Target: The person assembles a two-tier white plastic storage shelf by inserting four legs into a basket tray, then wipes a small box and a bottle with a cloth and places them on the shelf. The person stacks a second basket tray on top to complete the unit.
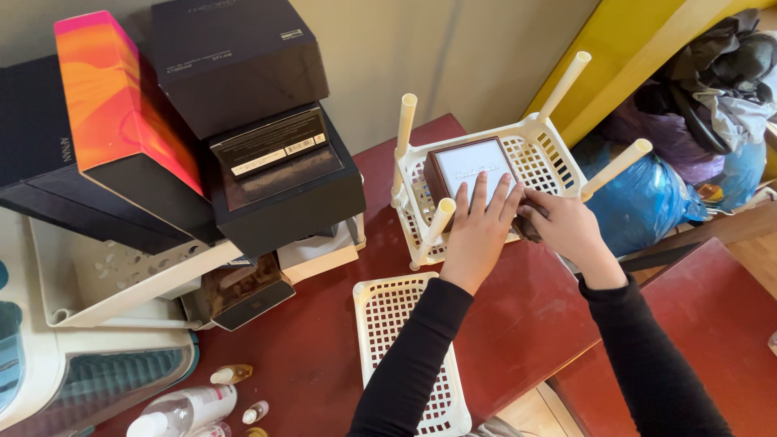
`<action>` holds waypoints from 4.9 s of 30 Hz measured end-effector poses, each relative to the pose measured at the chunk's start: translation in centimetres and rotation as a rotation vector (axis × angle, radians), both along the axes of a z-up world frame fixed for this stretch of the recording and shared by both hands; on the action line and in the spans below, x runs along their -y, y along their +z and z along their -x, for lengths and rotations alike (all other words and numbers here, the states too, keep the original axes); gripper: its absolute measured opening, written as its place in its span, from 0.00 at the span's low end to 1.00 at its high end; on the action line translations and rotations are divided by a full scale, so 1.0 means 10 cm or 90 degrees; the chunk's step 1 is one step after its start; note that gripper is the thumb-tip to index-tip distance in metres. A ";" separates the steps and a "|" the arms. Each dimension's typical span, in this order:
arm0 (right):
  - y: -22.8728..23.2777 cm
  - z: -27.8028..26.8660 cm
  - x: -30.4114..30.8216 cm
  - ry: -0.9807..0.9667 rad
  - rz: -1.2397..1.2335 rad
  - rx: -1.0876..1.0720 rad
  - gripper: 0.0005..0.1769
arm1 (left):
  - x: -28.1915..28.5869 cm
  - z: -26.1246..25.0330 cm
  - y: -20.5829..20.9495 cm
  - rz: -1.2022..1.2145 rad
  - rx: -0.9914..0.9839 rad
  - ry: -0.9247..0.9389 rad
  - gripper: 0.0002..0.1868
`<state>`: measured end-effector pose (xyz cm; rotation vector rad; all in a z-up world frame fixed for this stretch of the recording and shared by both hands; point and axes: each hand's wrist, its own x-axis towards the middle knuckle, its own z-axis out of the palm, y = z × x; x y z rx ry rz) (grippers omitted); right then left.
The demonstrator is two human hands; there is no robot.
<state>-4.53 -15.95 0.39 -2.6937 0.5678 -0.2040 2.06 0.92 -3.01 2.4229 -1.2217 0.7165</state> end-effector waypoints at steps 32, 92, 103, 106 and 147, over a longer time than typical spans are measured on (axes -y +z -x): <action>-0.48 1.14 -1.74 0.160 -1.123 -0.055 0.44 | -1.94 1.72 -0.02 0.353 -0.345 0.059 0.29; -0.72 1.03 -3.32 0.005 -0.840 0.202 0.29 | -3.45 1.17 -0.15 0.651 -0.814 -0.038 0.31; -0.37 1.13 -2.75 0.245 -0.301 0.364 0.23 | -2.65 1.23 0.37 0.509 -0.735 -0.203 0.47; -0.39 1.08 -2.48 0.180 -0.427 0.338 0.25 | -2.44 1.24 0.51 0.466 -0.856 -0.204 0.49; -0.45 1.21 -1.52 0.190 -0.244 0.307 0.23 | -1.25 1.46 0.25 0.317 -0.595 -0.061 0.47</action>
